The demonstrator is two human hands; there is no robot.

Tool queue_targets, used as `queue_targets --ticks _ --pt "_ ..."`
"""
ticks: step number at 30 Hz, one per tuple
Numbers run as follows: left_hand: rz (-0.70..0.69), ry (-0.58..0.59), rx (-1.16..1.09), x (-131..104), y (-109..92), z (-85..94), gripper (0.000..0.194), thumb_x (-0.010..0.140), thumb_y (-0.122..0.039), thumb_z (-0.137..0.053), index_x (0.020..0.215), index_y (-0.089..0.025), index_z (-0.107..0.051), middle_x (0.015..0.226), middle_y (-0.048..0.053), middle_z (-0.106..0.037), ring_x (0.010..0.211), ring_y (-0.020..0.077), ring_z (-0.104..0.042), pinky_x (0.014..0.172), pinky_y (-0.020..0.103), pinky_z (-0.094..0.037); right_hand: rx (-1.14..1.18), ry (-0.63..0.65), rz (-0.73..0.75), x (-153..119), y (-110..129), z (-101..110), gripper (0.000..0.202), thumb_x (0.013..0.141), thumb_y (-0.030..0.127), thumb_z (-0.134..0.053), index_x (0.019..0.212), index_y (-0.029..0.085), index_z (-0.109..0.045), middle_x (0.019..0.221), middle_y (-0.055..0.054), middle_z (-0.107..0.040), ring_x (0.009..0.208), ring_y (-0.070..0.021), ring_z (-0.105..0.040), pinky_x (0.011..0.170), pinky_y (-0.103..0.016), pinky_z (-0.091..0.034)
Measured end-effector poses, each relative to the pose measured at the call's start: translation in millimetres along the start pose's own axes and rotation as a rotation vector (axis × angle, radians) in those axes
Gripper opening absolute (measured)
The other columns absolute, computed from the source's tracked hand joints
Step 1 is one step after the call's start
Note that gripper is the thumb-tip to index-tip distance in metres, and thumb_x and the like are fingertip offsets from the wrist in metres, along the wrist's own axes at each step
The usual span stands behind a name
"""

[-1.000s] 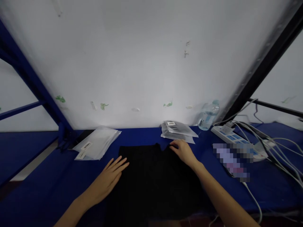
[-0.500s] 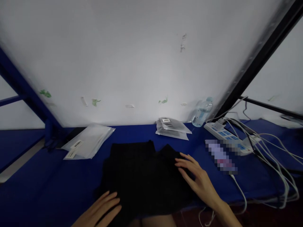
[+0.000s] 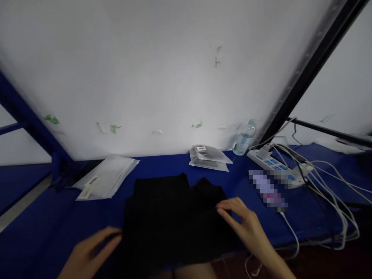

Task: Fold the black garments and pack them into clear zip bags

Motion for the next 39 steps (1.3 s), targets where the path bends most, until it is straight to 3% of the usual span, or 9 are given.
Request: queue_targets --ticks 3,7,13,17,22,28,30,33,39 --pt "0.123 -0.106 -0.063 51.4 -12.5 18.0 0.037 0.075 -0.061 -0.061 0.085 -0.026 -0.07 0.082 -0.001 -0.073 0.086 0.0284 -0.068 0.073 0.03 -0.054 -0.075 -0.102 0.007 42.2 -3.7 2.9 0.026 0.085 0.047 -0.058 0.078 0.024 -0.067 0.085 -0.005 -0.071 0.085 -0.0229 -0.063 0.079 -0.036 -0.05" --pt "0.076 -0.066 -0.017 94.8 -20.1 4.5 0.036 0.074 -0.057 -0.062 0.087 -0.023 -0.067 0.081 0.001 -0.07 0.081 0.0254 -0.065 0.076 0.032 -0.049 -0.159 -0.066 -0.09 73.6 -36.7 -9.8 0.03 0.082 0.051 -0.058 0.086 0.022 -0.067 0.09 -0.006 -0.072 0.087 -0.0245 -0.065 0.08 -0.038 -0.05" --pt "0.074 0.001 0.042 92.4 -5.6 -9.7 0.039 0.075 -0.056 -0.06 0.096 -0.023 -0.066 0.081 0.003 -0.066 0.078 0.0243 -0.063 0.073 0.033 -0.048 -0.196 0.008 -0.24 46.7 -70.4 -5.0 0.042 0.08 0.059 -0.056 0.095 0.022 -0.067 0.09 -0.007 -0.072 0.089 -0.0264 -0.067 0.078 -0.037 -0.05" --pt "0.021 0.022 0.09 90.6 -11.9 -7.7 0.032 0.075 -0.053 -0.061 0.084 -0.023 -0.064 0.073 0.0 -0.06 0.071 0.0226 -0.06 0.067 0.032 -0.046 -0.213 -0.045 -0.183 36.5 -57.9 6.0 0.035 0.077 0.058 -0.058 0.077 0.024 -0.065 0.074 -0.004 -0.07 0.072 -0.0237 -0.066 0.068 -0.033 -0.049" --pt "-0.006 0.011 -0.059 89.9 -29.2 -6.8 0.025 0.08 -0.049 -0.057 0.084 -0.024 -0.062 0.076 -0.002 -0.062 0.077 0.0215 -0.061 0.072 0.03 -0.046 -0.035 -0.153 -0.212 43.6 -52.5 17.7 0.034 0.076 0.056 -0.058 0.08 0.023 -0.064 0.076 -0.003 -0.071 0.073 -0.0221 -0.067 0.068 -0.031 -0.05" --pt "0.261 0.12 -0.454 88.0 -16.5 -26.9 0.04 0.076 -0.055 -0.062 0.097 -0.021 -0.059 0.075 0.0 -0.065 0.077 0.0216 -0.066 0.069 0.032 -0.053 -0.092 -0.069 -0.46 49.8 -85.4 18.5 0.032 0.071 0.054 -0.059 0.074 0.022 -0.065 0.065 -0.003 -0.07 0.059 -0.0235 -0.066 0.052 -0.031 -0.047" --pt "0.331 0.151 -0.546 85.9 -10.5 -32.4 0.043 0.074 -0.054 -0.065 0.099 -0.019 -0.06 0.081 0.003 -0.067 0.081 0.0224 -0.067 0.072 0.033 -0.055 -0.218 -0.121 -0.415 53.3 -68.4 24.9 0.031 0.075 0.053 -0.056 0.075 0.023 -0.065 0.071 -0.004 -0.072 0.066 -0.0252 -0.068 0.057 -0.032 -0.047" --pt "0.363 0.154 -0.589 83.7 -5.1 -35.0 0.044 0.075 -0.051 -0.067 0.102 -0.018 -0.06 0.088 0.005 -0.068 0.083 0.0218 -0.068 0.073 0.032 -0.055 -0.404 -0.291 -0.236 57.0 -7.4 22.5 0.028 0.084 0.048 -0.051 0.087 0.023 -0.062 0.084 -0.006 -0.073 0.072 -0.0254 -0.069 0.061 -0.032 -0.046" --pt "0.364 0.171 -0.624 83.7 -3.6 -39.1 0.04 0.077 -0.049 -0.066 0.101 -0.017 -0.06 0.087 0.004 -0.068 0.08 0.0207 -0.068 0.07 0.031 -0.055 -0.535 -0.105 0.203 50.4 97.7 -98.4 0.024 0.096 0.033 -0.039 0.082 0.024 -0.057 0.069 -0.007 -0.066 0.063 -0.0207 -0.064 0.054 -0.029 -0.043"
Point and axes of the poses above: each hand's wrist, its own x-axis towards the middle knuckle, its own z-axis out of the back of the hand, y = z × x, the point moved 9 cm from there along x, towards the middle knuckle
